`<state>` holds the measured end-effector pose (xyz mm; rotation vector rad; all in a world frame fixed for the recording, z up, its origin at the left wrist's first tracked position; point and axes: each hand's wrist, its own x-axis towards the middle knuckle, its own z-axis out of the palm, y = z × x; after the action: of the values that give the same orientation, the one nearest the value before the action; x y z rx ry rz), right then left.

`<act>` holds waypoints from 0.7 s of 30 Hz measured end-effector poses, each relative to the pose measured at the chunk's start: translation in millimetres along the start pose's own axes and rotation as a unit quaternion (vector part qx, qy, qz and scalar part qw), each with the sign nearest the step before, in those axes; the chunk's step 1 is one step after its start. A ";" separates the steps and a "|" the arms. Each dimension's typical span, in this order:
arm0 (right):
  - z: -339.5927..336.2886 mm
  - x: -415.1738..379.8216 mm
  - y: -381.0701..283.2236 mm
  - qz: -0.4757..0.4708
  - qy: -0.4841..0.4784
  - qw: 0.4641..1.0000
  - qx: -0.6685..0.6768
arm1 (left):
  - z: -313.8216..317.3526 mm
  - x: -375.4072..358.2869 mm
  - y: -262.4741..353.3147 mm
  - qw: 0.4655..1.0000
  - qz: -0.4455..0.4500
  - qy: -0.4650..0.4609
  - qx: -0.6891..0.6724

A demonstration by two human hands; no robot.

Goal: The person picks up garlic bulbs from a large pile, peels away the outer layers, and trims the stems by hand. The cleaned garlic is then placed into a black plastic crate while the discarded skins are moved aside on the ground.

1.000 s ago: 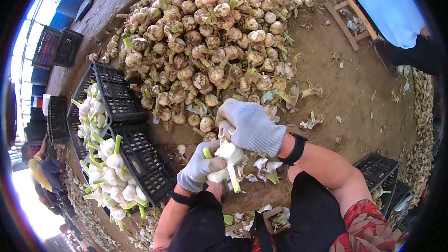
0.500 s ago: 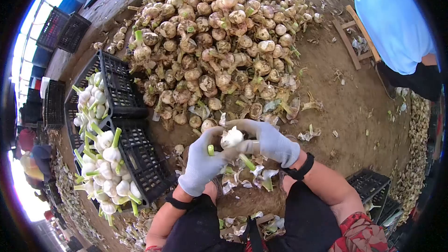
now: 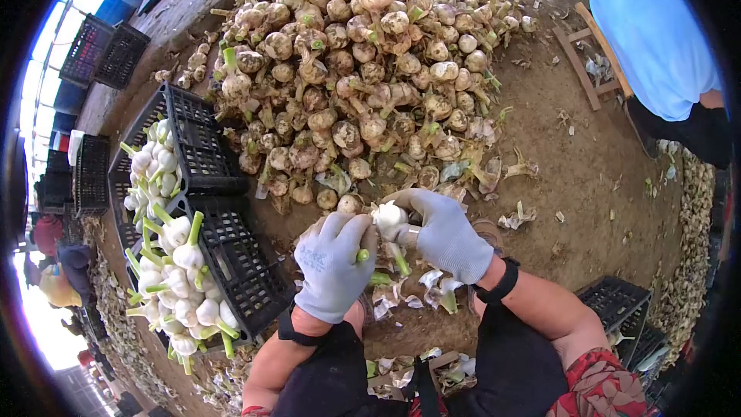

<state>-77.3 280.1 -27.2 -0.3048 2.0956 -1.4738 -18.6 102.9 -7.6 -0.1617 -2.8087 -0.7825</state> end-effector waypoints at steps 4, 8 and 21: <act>3.8 0.2 4.2 0.036 -0.024 0.993 0.109 | 13.4 -0.5 -8.9 0.991 -0.046 0.081 -0.097; -0.2 -1.1 6.2 0.047 -0.060 0.960 0.271 | 18.8 -4.3 -20.3 0.963 -0.154 0.120 -0.185; -1.0 2.0 10.9 0.086 -0.019 0.876 0.474 | 36.9 -21.0 -36.5 0.945 -0.228 -0.015 -0.234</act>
<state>-78.1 284.0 -37.6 0.2282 1.1047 -2.1286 -11.0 90.1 -61.6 0.4238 -2.6589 -1.5534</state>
